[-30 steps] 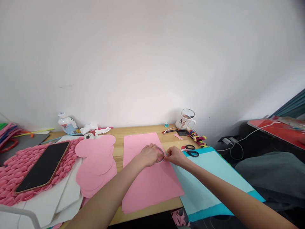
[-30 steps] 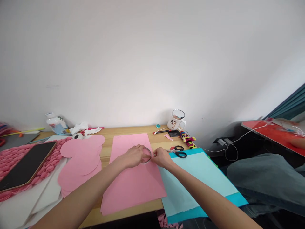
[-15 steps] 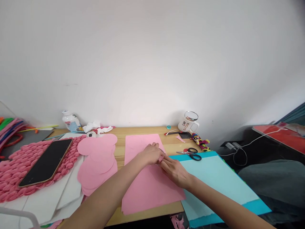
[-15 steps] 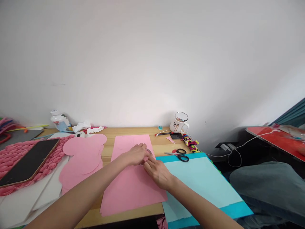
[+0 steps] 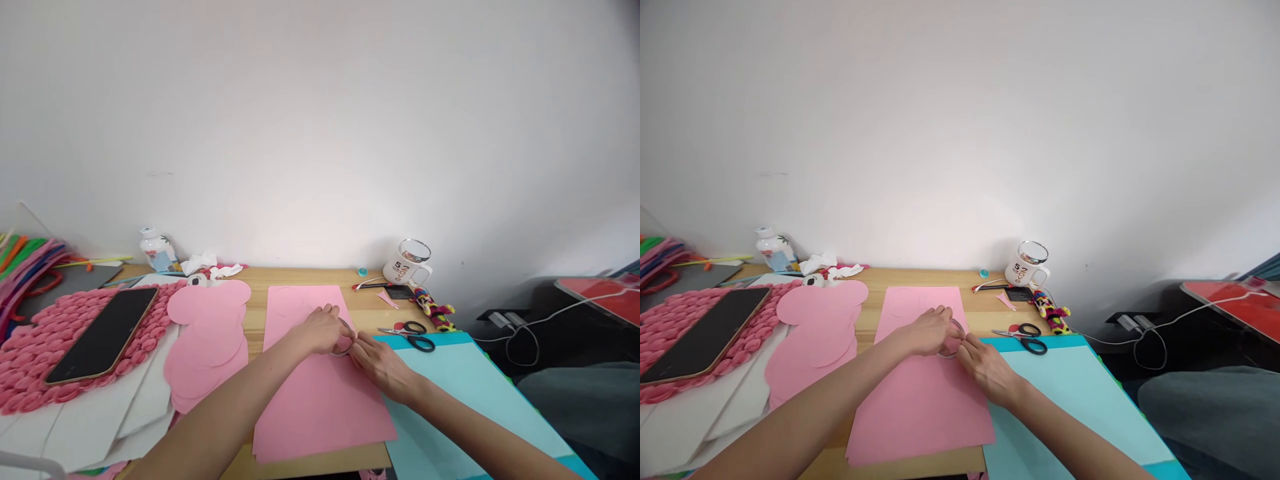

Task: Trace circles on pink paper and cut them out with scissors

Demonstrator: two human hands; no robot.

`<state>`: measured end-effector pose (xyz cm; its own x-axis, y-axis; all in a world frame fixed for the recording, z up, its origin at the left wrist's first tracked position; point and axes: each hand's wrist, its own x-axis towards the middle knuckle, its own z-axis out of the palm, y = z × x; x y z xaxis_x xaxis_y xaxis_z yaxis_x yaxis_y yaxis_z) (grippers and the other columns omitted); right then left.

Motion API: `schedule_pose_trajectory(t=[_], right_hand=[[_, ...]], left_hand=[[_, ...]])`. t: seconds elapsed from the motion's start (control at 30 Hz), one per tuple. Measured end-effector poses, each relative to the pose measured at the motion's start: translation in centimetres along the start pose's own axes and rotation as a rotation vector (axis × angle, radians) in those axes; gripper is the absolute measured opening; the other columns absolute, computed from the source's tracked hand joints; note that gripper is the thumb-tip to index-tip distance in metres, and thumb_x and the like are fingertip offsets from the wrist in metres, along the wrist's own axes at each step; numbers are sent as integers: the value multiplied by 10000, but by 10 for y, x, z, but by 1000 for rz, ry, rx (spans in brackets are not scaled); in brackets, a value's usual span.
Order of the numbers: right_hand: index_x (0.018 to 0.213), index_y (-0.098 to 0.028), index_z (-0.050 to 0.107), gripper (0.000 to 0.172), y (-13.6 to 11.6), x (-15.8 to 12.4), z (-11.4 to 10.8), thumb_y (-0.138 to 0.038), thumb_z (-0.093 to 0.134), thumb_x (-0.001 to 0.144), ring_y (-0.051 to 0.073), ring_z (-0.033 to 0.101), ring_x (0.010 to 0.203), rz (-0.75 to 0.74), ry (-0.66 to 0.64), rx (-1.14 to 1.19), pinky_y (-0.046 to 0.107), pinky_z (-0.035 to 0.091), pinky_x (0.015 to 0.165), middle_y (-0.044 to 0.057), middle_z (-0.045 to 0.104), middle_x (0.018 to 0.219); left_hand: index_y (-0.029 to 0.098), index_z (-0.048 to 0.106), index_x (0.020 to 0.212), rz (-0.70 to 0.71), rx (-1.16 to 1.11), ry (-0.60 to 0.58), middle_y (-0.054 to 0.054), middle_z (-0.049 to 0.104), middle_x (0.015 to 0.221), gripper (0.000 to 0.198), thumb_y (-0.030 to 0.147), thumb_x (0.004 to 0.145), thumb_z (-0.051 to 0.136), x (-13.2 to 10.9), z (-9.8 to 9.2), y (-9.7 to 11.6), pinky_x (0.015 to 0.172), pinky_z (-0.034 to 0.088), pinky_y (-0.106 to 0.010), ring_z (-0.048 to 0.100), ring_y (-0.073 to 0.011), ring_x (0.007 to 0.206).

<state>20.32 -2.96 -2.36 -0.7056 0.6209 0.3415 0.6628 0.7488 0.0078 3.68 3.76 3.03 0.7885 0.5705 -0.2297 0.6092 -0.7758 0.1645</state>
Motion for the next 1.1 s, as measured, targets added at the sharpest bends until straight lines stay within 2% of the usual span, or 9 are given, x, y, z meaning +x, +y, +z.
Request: schedule_pose_trajectory(t=[0.2,0.3,0.47,0.6,0.7,0.8,0.9,1.0,1.1], right_hand=[[682,-185,441,293,20,-5,4,-20,298,877,161,427,616,62,5,-59,272,302,515,26,495,646],[686,-186,445,273,22,-5,4,-32,320,874,158,432,612,77,20,-89,270,303,512,19,492,640],[755,-180,504,229,-6,-3,4,-22,361,838,179,467,662,88,50,-114,280,346,525,45,544,723],[771,-165,533,233,-34,8,16,16,387,784,198,510,680,113,89,-196,278,390,499,76,556,748],[755,-157,533,283,-43,19,32,70,366,726,187,508,580,153,88,-280,258,331,400,83,544,701],[836,-126,545,363,-45,26,44,110,320,676,168,471,477,221,94,-342,254,254,342,87,532,671],[875,-120,541,347,-49,26,48,86,317,710,148,449,435,272,132,-355,252,243,333,87,532,689],[802,-157,525,282,-60,22,44,45,336,745,140,460,447,294,184,-356,242,280,349,67,531,690],[709,-167,498,294,-75,26,42,70,324,695,168,511,502,267,192,-404,245,334,367,76,545,670]], left_hand=[[383,578,1108,-9,8,-8,-51,489,960,343,350,767,582,0,-2,0,794,360,-327,438,-228,949],[392,573,1114,-3,11,-12,-48,484,949,348,353,768,580,0,-3,1,786,364,-322,438,-228,945],[372,555,1160,9,25,-31,-72,481,980,413,348,750,596,-1,-6,2,764,370,-317,437,-239,947],[379,554,1137,16,46,-59,-76,486,1008,401,285,749,584,1,-9,3,751,373,-329,435,-246,948],[359,574,1083,20,71,-89,-77,497,1004,393,218,716,594,5,-10,4,738,378,-334,426,-260,963],[362,561,1097,19,93,-124,-78,492,1026,447,187,688,601,9,-11,4,706,387,-324,433,-265,961],[364,553,1107,22,112,-150,-84,484,1035,460,162,694,570,11,-15,4,684,394,-321,450,-261,947],[361,547,1108,27,132,-161,-85,486,1046,486,185,659,606,12,-17,5,701,400,-335,461,-267,946],[375,520,1133,14,152,-174,-83,488,1069,559,232,611,662,16,-18,8,708,404,-345,470,-275,947]])
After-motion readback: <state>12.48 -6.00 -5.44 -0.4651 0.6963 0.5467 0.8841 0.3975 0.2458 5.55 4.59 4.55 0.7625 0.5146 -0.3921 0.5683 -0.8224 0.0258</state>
